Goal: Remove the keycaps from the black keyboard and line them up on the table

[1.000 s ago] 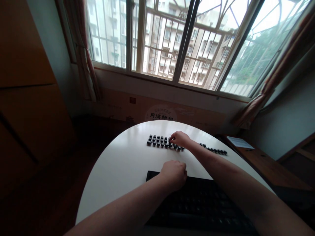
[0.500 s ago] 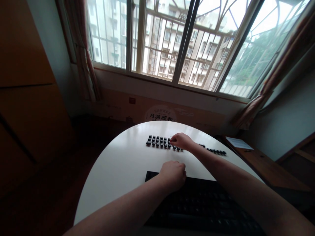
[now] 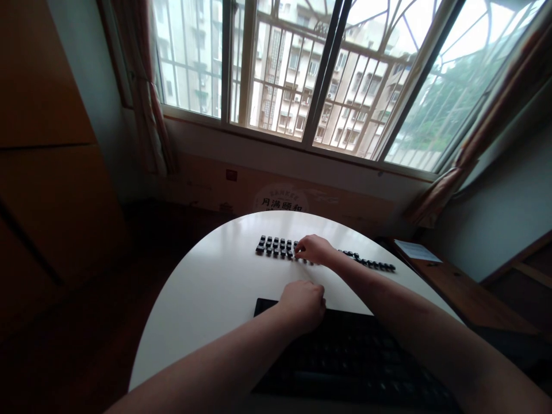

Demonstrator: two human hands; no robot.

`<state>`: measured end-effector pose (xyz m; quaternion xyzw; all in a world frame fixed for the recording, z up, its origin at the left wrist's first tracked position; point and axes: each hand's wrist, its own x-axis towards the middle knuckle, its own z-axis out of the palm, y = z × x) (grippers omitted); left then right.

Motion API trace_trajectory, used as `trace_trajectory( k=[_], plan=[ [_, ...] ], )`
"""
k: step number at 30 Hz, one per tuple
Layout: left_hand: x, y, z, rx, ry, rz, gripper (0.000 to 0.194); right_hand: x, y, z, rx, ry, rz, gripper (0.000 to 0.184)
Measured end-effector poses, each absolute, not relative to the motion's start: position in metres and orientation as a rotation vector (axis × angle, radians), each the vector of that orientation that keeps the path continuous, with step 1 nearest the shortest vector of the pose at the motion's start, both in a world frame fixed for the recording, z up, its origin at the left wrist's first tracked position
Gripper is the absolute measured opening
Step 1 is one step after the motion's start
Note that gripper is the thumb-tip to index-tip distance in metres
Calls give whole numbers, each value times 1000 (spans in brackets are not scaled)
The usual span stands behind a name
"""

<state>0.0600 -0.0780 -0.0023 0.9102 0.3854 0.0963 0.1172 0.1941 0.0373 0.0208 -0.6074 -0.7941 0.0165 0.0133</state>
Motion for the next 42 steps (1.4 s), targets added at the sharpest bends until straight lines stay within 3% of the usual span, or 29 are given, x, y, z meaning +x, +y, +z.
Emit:
trace_trajectory(
  k=[6, 17, 23, 26, 29, 31, 35, 42],
  plan=[
    [60, -78, -1, 2642, 1137, 257, 27, 201, 34, 36, -1856, -2402, 17, 24],
    [59, -79, 3, 2667, 1130, 236, 24, 247, 9, 51, -1840, -2248, 58, 16],
    [58, -80, 7, 2658, 1132, 198, 26, 258, -62, 84, -1446, -1877, 171, 53],
    [59, -79, 8, 2650, 1121, 194, 26, 260, -122, 99, -1217, -1698, 281, 61],
    [59, -78, 9, 2660, 1102, 190, 27, 263, -173, 96, -1294, -1673, 358, 68],
    [59, -77, 10, 2674, 1060, 177, 28, 266, -190, 85, -1347, -1666, 457, 61],
    [58, -82, 17, 2732, 880, 139, 29, 270, -185, 56, -1264, -1613, 688, 29],
    [58, -83, 27, 2719, 844, 48, 26, 283, -171, 29, -1063, -1558, 981, 30]
  ],
)
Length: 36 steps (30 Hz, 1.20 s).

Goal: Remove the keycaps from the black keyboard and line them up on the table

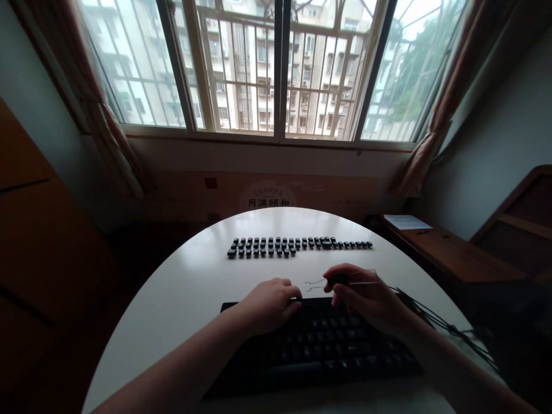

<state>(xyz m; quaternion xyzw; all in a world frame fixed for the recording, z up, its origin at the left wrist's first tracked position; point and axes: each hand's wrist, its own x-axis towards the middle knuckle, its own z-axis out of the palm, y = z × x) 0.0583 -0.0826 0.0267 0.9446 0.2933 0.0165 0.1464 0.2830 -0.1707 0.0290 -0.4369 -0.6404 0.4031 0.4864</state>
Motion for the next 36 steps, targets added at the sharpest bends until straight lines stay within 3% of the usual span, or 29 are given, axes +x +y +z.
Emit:
trace_trajectory(
  k=[20, 36],
  plan=[
    [51, -76, 33, 2774, 866, -115, 24, 269, -163, -2, -1169, -1553, 1077, 35],
    [43, -52, 27, 2464, 790, -63, 32, 257, -170, -6, -1256, -1824, 898, 31]
  ],
)
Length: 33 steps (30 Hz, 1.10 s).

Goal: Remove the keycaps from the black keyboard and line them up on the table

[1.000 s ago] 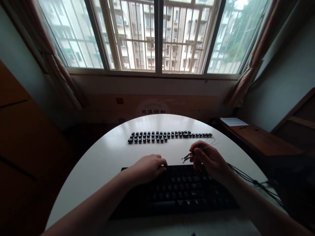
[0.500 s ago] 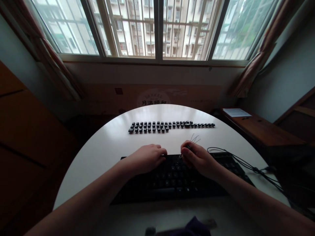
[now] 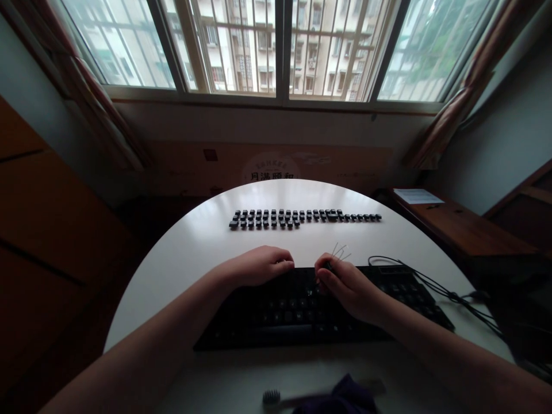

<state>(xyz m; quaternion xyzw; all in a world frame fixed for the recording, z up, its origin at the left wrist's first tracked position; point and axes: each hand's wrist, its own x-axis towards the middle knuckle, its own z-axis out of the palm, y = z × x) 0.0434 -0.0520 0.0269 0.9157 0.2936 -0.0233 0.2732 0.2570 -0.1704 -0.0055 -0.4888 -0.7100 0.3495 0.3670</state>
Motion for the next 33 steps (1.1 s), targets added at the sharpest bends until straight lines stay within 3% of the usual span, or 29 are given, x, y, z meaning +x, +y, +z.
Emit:
trace_trajectory(
  k=[7, 22, 30, 33],
  plan=[
    [38, -44, 28, 2378, 706, -110, 33, 258, -169, -6, -1249, -1846, 935, 29],
    [39, -46, 28, 2369, 741, -81, 32, 249, -174, 3, -1272, -2161, 619, 17],
    [39, -48, 30, 2351, 766, -91, 32, 254, -175, -8, -1205, -1914, 733, 22],
    [39, -48, 29, 2338, 765, -87, 32, 255, -172, -12, -1098, -1572, 886, 28]
  ],
)
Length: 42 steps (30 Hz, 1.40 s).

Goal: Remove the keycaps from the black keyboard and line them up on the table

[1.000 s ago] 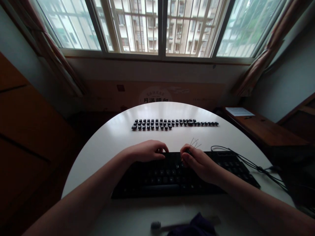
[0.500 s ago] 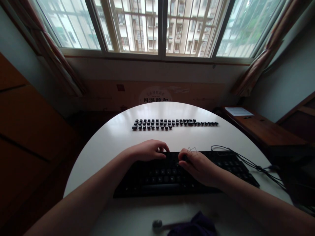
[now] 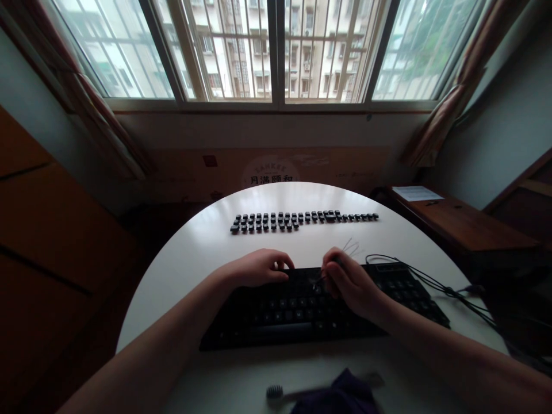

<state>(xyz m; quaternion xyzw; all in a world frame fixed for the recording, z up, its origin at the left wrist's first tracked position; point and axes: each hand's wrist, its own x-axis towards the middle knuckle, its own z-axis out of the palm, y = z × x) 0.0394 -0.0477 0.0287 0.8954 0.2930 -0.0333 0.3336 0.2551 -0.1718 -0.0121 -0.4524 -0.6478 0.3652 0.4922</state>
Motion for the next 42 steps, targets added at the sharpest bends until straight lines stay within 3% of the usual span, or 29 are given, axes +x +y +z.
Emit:
trace_trajectory(
  k=[6, 13, 23, 35, 42],
  plan=[
    [39, -54, 37, 2392, 798, -72, 32, 254, -171, -15, -963, -1432, 960, 20],
    [43, -72, 57, 2316, 721, 295, 32, 256, -179, -1, -992, -1714, 652, 5],
    [53, -72, 44, 2162, 733, 398, 26, 255, -183, 11, -920, -1941, 461, 18],
    [57, -70, 32, 1959, 817, 422, 33, 270, -175, 11, -1138, -1807, 261, 10],
    [62, -81, 31, 1934, 745, 337, 30, 264, -175, 17, -1243, -1989, -92, 27]
  ],
)
